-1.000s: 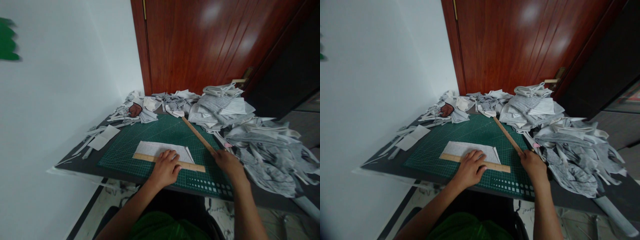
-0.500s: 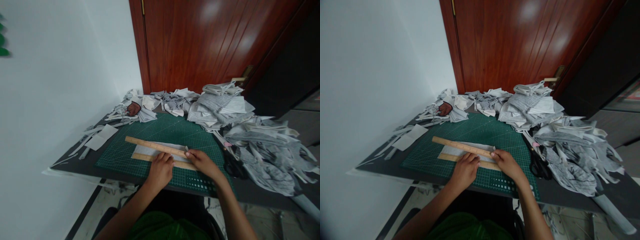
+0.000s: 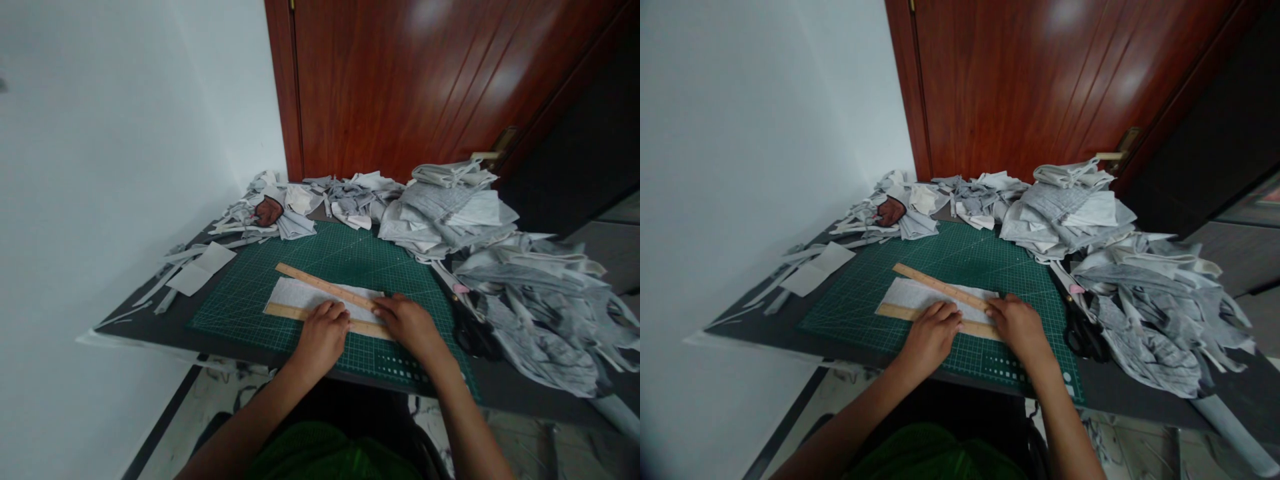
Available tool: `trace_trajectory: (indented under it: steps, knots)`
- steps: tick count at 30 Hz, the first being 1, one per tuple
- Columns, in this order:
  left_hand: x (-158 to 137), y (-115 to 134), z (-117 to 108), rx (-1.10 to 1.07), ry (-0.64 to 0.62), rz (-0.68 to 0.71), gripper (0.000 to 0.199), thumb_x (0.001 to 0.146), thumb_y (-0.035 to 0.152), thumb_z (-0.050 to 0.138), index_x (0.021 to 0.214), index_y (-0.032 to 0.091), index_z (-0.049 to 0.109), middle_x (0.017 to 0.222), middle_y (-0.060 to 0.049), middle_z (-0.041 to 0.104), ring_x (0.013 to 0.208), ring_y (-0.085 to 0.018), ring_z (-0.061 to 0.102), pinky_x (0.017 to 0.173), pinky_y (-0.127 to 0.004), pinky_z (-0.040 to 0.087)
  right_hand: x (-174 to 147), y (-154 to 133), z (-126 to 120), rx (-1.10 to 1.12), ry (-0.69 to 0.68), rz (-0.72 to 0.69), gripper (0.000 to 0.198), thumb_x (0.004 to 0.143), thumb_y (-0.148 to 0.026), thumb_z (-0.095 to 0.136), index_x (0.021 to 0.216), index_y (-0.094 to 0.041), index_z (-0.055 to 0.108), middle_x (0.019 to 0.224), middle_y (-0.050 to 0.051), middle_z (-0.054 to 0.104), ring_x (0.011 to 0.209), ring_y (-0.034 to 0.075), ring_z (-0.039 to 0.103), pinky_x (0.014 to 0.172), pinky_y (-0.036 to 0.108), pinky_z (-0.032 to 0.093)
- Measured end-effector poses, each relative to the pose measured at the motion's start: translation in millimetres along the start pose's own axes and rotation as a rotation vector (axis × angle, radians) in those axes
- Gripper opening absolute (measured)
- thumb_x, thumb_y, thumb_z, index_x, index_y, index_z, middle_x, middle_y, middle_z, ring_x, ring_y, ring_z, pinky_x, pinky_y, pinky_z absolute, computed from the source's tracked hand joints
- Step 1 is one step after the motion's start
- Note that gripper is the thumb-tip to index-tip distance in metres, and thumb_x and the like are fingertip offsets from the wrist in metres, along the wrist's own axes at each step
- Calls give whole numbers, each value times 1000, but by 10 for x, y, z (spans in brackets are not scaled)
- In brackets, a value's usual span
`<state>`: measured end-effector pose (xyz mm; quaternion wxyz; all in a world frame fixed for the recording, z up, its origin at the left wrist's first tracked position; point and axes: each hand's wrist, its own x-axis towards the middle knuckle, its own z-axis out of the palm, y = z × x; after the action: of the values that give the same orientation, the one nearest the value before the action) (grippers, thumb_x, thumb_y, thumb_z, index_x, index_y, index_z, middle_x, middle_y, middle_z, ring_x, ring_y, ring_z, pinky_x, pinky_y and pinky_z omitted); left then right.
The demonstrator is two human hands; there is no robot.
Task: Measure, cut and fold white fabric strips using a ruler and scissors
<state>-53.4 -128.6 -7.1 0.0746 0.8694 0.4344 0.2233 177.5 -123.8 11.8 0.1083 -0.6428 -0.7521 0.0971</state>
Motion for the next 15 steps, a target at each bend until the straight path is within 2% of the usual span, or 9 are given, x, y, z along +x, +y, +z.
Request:
trace_trajectory:
  steps: [4, 7, 12, 15]
  knots:
    - [3, -85, -10, -56, -10, 42, 18, 100, 15, 60, 113, 18, 72, 117, -6, 70, 111, -25, 60, 99, -42, 53, -6, 228, -2, -82, -12, 70, 35, 104, -26, 50, 129, -26, 75, 104, 11, 75, 94, 28, 75, 83, 34, 52]
    - [7, -130, -6, -99, 0, 54, 18, 99, 14, 61, 112, 19, 72, 115, -6, 71, 111, -25, 60, 99, -42, 52, -24, 352, 23, -92, -12, 41, 40, 106, -23, 45, 134, -23, 72, 104, 13, 74, 93, 27, 75, 85, 35, 53]
    - [21, -138, -33, -156, -15, 32, 20, 97, 10, 62, 110, 20, 74, 112, -4, 71, 111, -25, 58, 96, -42, 50, -42, 273, 51, -142, 53, -23, 36, 104, -32, 52, 130, -21, 74, 100, 13, 73, 89, 30, 74, 81, 38, 54]
    - [25, -131, -37, -137, -39, 32, 20, 96, 10, 62, 110, 19, 74, 114, -5, 71, 111, -26, 57, 96, -43, 49, -21, 203, 61, -165, 71, -42, 31, 103, -28, 53, 124, -20, 75, 98, 13, 73, 86, 29, 73, 79, 36, 54]
